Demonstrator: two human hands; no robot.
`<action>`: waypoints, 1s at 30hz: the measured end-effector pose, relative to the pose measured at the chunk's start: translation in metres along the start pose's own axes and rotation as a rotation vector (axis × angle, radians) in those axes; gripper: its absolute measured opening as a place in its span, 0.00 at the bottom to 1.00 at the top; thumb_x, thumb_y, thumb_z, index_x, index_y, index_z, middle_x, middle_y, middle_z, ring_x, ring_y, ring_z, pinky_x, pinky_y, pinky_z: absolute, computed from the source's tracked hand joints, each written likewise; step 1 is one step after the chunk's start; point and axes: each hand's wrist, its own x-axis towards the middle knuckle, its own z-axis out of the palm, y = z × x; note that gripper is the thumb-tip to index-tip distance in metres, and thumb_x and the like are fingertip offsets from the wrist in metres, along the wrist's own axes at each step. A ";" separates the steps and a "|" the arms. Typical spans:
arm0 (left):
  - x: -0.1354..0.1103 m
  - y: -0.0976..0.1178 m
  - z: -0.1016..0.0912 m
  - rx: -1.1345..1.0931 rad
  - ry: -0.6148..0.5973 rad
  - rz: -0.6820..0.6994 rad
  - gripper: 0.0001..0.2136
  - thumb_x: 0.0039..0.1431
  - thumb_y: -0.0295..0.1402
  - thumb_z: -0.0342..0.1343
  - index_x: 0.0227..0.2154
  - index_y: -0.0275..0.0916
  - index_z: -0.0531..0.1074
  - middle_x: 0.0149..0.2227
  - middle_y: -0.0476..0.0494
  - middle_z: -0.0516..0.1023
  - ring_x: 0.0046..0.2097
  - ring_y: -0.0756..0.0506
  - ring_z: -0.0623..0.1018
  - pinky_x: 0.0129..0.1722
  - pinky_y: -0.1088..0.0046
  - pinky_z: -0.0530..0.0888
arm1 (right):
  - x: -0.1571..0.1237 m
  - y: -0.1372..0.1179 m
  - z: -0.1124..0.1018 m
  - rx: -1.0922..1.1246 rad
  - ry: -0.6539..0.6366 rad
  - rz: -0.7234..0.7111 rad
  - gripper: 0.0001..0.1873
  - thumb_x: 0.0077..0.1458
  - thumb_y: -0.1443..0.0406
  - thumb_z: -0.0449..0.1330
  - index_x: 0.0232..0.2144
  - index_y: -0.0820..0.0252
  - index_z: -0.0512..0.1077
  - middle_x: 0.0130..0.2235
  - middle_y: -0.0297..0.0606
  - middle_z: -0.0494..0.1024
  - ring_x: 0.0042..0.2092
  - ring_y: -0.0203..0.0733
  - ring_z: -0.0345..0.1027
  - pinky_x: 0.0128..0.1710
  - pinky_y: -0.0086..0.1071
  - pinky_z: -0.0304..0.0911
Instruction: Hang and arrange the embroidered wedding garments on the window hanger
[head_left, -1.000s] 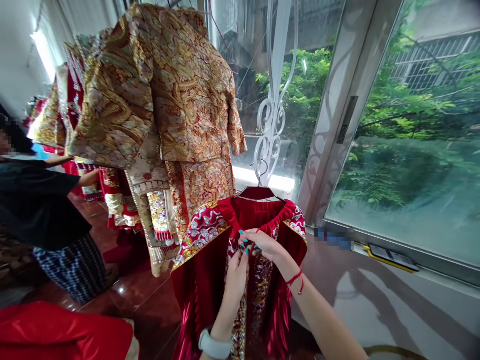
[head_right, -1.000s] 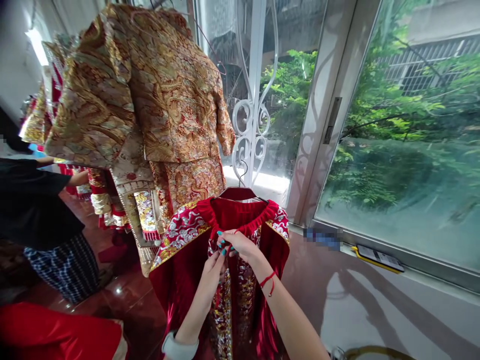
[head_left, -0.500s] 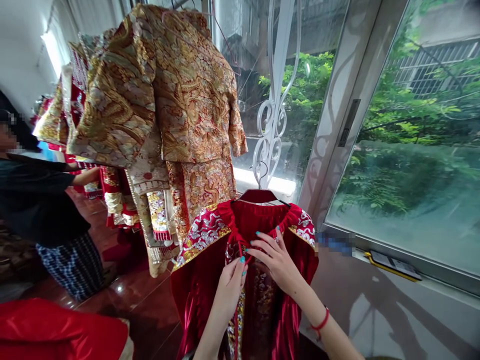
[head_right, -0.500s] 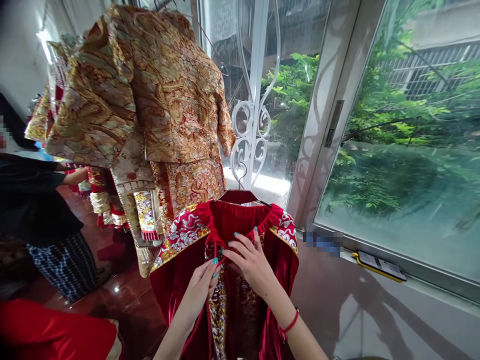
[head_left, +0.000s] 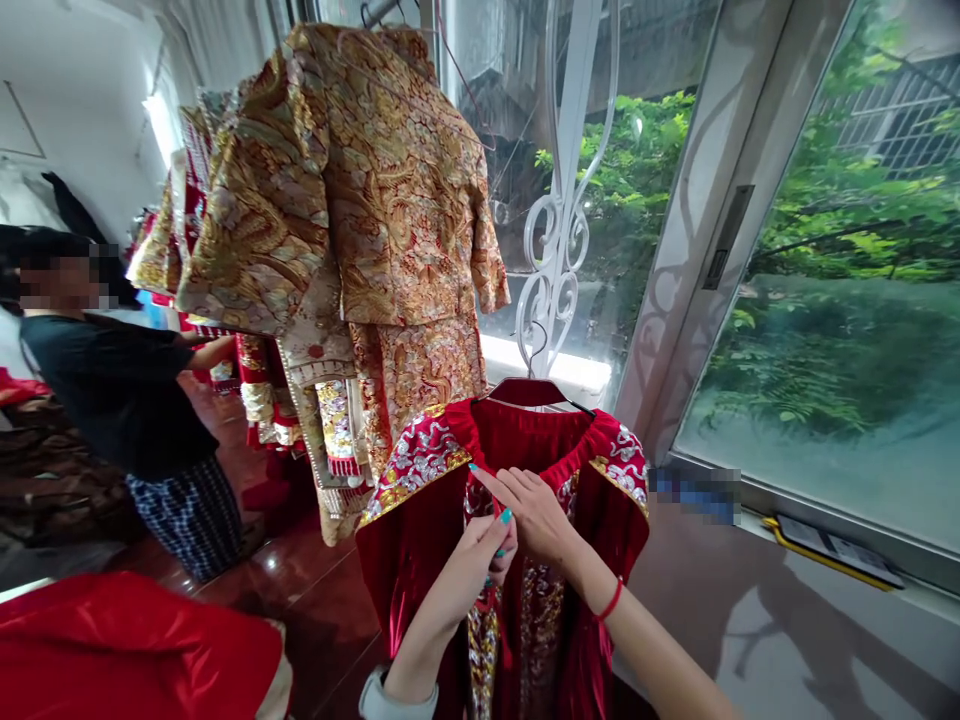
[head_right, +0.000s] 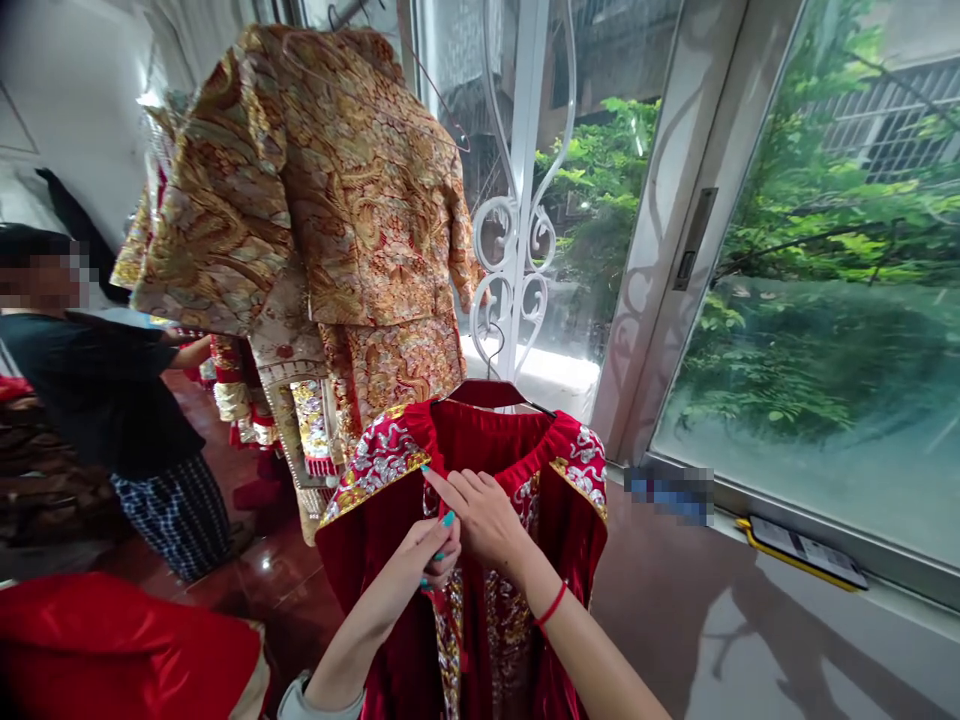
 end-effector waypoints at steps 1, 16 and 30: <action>-0.001 -0.001 -0.001 -0.018 -0.001 -0.010 0.26 0.49 0.60 0.55 0.19 0.42 0.55 0.17 0.60 0.49 0.19 0.56 0.46 0.21 0.75 0.45 | 0.000 0.000 0.001 0.007 -0.004 0.007 0.23 0.62 0.65 0.53 0.59 0.61 0.64 0.40 0.42 0.75 0.40 0.45 0.66 0.38 0.37 0.64; 0.022 0.029 -0.025 0.894 0.356 0.663 0.11 0.62 0.37 0.47 0.27 0.41 0.70 0.44 0.39 0.75 0.50 0.39 0.72 0.53 0.60 0.66 | 0.001 0.009 -0.024 1.055 0.203 0.474 0.11 0.59 0.62 0.57 0.34 0.56 0.80 0.33 0.37 0.78 0.36 0.40 0.71 0.38 0.32 0.66; 0.056 0.053 -0.038 1.199 0.001 0.346 0.19 0.59 0.32 0.40 0.40 0.43 0.79 0.32 0.46 0.76 0.40 0.43 0.72 0.53 0.59 0.63 | -0.003 0.015 -0.044 -0.143 0.134 -0.133 0.14 0.65 0.72 0.49 0.32 0.59 0.73 0.32 0.37 0.77 0.34 0.37 0.66 0.34 0.32 0.62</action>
